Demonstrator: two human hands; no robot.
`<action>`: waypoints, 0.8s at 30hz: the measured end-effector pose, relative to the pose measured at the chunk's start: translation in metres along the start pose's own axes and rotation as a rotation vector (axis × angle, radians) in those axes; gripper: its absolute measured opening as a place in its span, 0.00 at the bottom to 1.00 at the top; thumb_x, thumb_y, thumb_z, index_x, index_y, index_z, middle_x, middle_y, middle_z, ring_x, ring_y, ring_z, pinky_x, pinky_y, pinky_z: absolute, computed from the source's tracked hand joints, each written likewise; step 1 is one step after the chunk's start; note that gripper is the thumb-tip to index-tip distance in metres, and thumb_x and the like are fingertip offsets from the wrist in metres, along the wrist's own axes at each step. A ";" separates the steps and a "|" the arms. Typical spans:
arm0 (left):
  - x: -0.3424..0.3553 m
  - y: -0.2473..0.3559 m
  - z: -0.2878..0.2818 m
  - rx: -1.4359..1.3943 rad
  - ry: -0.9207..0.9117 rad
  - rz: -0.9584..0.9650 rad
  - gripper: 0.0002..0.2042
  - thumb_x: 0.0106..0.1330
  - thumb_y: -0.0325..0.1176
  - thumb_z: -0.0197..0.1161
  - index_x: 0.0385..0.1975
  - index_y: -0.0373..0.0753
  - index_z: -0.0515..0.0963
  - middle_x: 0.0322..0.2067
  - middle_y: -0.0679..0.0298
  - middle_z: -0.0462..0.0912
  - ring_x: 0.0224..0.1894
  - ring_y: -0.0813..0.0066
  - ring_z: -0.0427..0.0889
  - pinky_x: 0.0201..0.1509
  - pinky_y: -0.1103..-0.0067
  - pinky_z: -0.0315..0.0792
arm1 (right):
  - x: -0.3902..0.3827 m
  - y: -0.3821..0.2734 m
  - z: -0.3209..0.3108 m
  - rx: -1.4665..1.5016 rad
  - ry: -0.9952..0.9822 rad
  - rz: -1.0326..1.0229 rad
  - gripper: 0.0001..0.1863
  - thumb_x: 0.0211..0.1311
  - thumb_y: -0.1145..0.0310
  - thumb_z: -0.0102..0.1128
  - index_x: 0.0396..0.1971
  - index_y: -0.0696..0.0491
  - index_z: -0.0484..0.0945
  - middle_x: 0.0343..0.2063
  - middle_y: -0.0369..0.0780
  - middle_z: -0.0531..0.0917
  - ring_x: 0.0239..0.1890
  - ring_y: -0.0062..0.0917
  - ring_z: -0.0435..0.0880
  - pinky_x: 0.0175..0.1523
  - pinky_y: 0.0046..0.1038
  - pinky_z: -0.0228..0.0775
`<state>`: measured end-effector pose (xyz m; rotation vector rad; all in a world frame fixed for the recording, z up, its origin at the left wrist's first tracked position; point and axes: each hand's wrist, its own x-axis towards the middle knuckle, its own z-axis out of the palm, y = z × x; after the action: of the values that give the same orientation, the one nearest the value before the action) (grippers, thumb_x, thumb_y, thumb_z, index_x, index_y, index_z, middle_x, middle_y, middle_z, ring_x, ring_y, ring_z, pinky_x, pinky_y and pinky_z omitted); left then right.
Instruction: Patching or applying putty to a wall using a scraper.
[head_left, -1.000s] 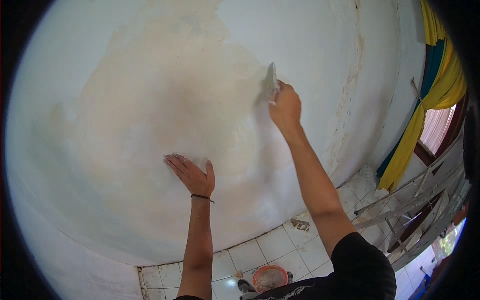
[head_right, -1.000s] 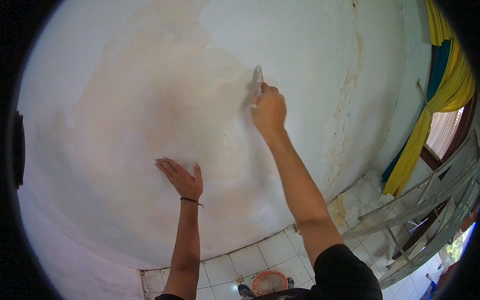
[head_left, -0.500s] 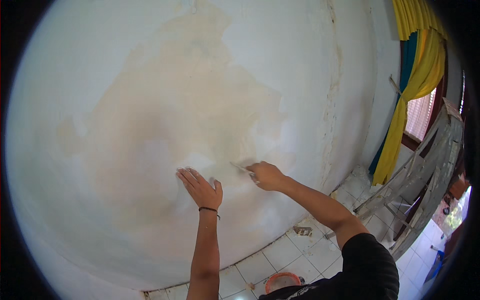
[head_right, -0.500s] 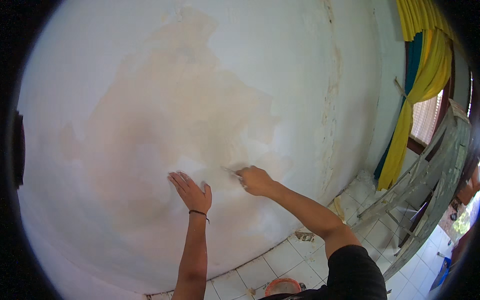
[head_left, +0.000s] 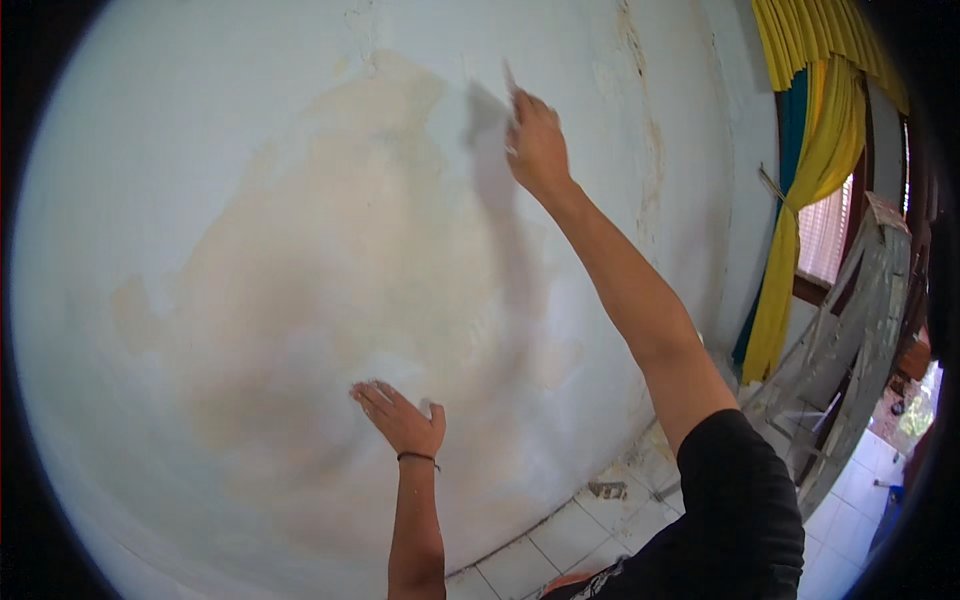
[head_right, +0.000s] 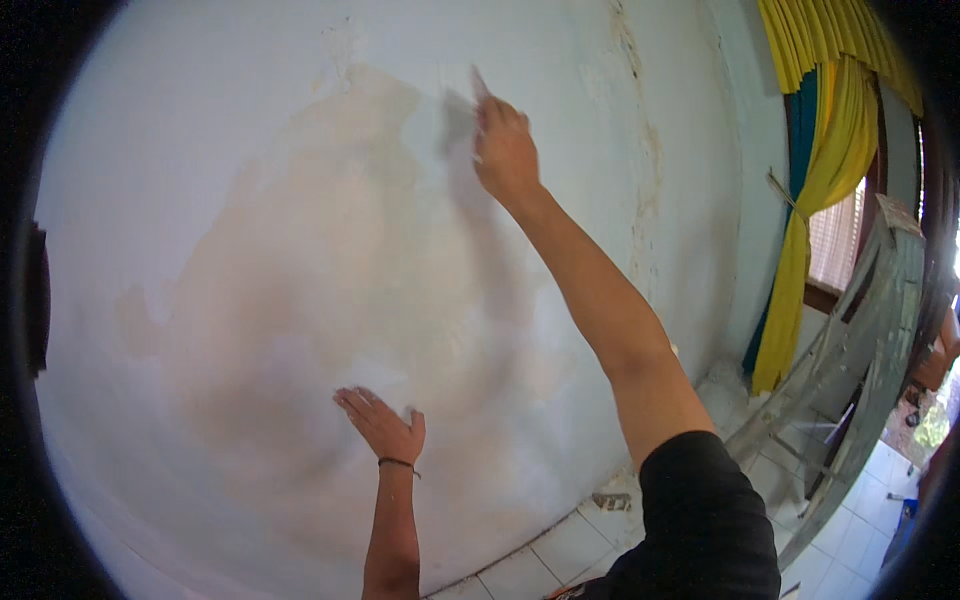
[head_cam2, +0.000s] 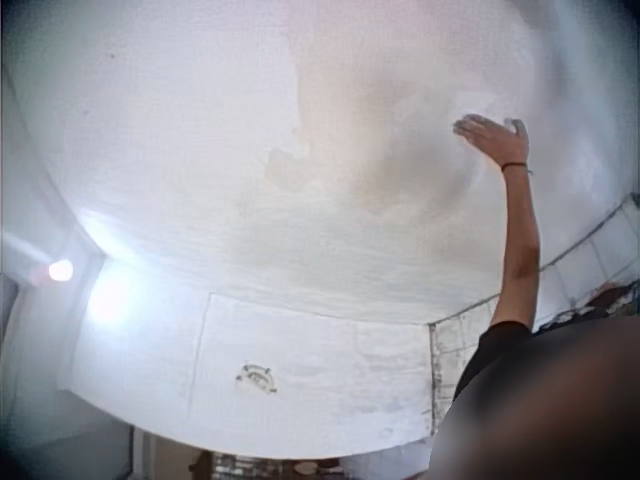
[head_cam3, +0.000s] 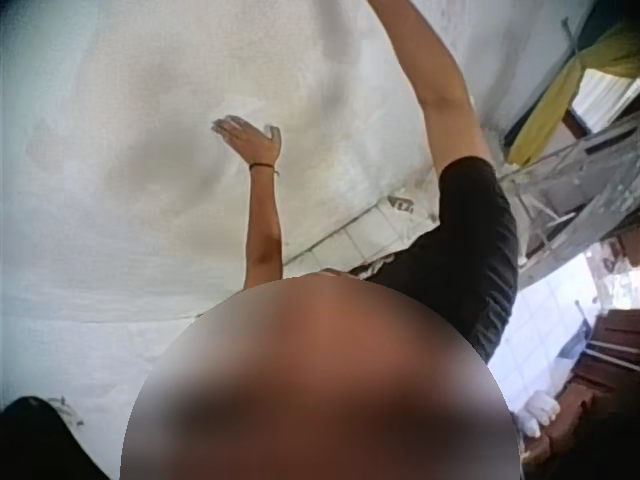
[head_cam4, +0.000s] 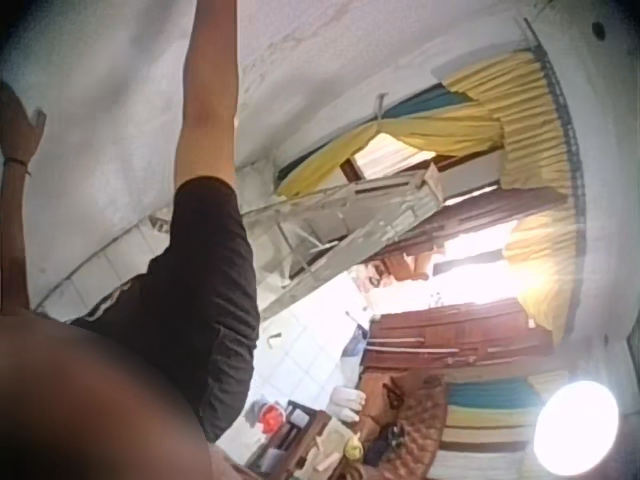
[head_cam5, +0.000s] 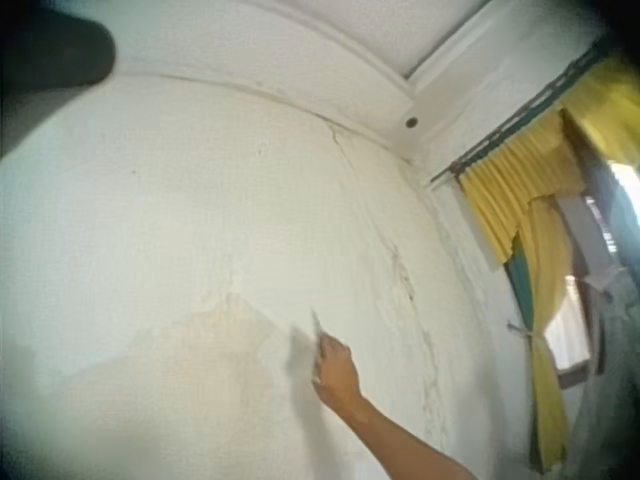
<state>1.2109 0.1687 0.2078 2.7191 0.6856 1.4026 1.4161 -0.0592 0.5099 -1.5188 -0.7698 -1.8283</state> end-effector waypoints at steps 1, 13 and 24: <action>-0.004 -0.001 -0.005 0.015 0.012 -0.007 0.45 0.50 0.41 0.61 0.62 0.13 0.49 0.66 0.26 0.40 0.71 0.31 0.34 0.73 0.54 0.41 | 0.027 -0.007 0.015 0.028 0.021 -0.010 0.20 0.57 0.77 0.51 0.51 0.61 0.70 0.51 0.49 0.75 0.47 0.46 0.74 0.46 0.40 0.74; -0.002 0.011 0.005 -0.047 0.091 0.026 0.47 0.43 0.37 0.65 0.61 0.15 0.49 0.67 0.29 0.40 0.71 0.30 0.35 0.72 0.52 0.43 | 0.000 0.059 -0.029 0.015 -0.709 -0.166 0.17 0.55 0.73 0.55 0.45 0.62 0.75 0.42 0.51 0.81 0.44 0.43 0.79 0.42 0.38 0.78; -0.002 0.013 0.013 -0.064 0.088 -0.008 0.47 0.42 0.36 0.65 0.62 0.17 0.50 0.67 0.32 0.41 0.71 0.31 0.35 0.72 0.51 0.44 | 0.050 -0.021 0.020 0.103 -0.529 0.053 0.14 0.51 0.73 0.54 0.39 0.57 0.80 0.40 0.51 0.82 0.44 0.45 0.80 0.46 0.43 0.73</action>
<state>1.2249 0.1586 0.2007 2.6173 0.6438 1.5233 1.4050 -0.0357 0.5619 -1.9579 -1.0332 -1.3309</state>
